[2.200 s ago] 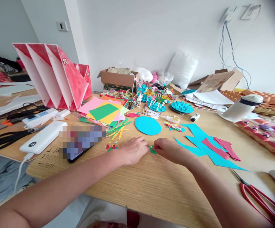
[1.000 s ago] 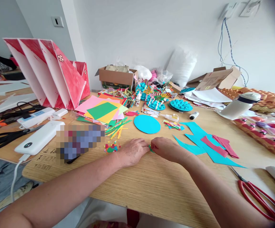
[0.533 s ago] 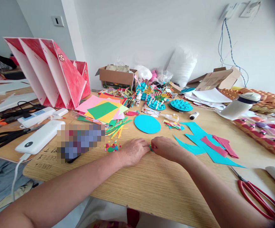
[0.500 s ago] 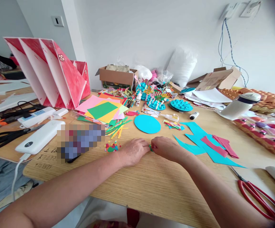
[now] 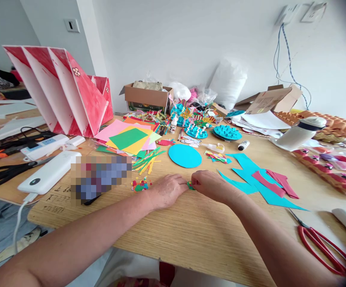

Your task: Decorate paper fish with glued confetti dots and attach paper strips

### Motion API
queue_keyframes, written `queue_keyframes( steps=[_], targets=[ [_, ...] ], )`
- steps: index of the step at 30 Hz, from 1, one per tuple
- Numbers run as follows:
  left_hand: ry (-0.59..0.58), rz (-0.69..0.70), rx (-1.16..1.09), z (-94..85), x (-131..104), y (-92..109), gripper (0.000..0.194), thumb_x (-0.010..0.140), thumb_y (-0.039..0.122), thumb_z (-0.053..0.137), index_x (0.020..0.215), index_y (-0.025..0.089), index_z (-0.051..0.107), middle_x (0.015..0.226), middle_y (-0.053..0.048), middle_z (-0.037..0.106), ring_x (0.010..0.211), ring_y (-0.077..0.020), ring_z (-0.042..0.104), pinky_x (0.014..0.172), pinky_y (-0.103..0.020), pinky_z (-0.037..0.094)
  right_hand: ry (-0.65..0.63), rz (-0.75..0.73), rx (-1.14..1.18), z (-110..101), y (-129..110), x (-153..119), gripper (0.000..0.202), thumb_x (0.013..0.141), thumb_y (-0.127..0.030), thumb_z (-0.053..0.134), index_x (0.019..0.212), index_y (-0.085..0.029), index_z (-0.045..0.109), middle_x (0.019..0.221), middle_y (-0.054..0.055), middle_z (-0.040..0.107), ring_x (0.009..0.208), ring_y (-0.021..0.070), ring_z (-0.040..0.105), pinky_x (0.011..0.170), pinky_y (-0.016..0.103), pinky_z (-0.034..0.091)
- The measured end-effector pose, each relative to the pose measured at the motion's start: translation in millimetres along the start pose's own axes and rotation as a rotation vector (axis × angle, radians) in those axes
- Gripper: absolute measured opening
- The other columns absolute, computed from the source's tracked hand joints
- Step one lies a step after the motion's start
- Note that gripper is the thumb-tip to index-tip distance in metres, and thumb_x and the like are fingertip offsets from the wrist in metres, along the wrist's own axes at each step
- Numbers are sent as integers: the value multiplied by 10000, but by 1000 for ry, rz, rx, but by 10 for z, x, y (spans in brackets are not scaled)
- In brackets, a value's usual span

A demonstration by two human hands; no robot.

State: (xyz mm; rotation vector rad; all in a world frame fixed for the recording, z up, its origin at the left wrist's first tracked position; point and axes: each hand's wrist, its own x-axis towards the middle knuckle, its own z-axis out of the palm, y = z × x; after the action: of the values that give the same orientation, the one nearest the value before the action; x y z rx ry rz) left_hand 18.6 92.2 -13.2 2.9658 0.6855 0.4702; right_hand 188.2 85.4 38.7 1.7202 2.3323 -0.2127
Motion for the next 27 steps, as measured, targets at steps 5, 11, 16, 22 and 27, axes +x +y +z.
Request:
queue_keyframes(
  steps=[5, 11, 16, 22, 27],
  targets=[
    [-4, -3, 6, -9, -4, 8, 213, 843, 122, 395, 987, 165, 547, 953, -35, 570, 918, -163, 494, 821, -281, 390, 20, -20, 101, 0, 43, -26, 209, 706, -159, 424, 743, -190, 627, 794, 40, 648, 706, 135, 548, 539, 218, 311],
    [-5, -12, 6, -20, -3, 13, 211, 842, 117, 394, 978, 164, 549, 936, -40, 572, 910, -163, 496, 816, -282, 393, 61, -49, 163, 34, 70, -16, 221, 703, -169, 425, 753, -204, 638, 804, 27, 655, 716, 135, 554, 561, 212, 334],
    [-1, -12, -17, 6, -9, 0, 214, 831, 103, 402, 976, 166, 546, 930, -43, 574, 901, -162, 500, 804, -284, 399, 101, -100, 197, 55, 70, -83, 268, 696, -133, 408, 754, -213, 658, 793, 21, 664, 730, 135, 566, 628, 215, 361],
    [-3, -24, -39, 0, -13, 0, 218, 828, 94, 396, 968, 171, 543, 943, -52, 570, 924, -166, 496, 809, -291, 393, 107, -81, 198, 61, 24, -104, 293, 701, -122, 411, 798, -207, 673, 841, 31, 673, 767, 147, 574, 672, 223, 378],
    [-13, -21, -20, -20, -13, 7, 173, 821, 101, 408, 904, 156, 550, 888, -45, 568, 862, -164, 504, 773, -280, 403, 91, -119, 165, 42, -7, -95, 299, 706, -121, 404, 800, -209, 675, 862, 29, 676, 803, 156, 573, 685, 226, 380]
  ],
)
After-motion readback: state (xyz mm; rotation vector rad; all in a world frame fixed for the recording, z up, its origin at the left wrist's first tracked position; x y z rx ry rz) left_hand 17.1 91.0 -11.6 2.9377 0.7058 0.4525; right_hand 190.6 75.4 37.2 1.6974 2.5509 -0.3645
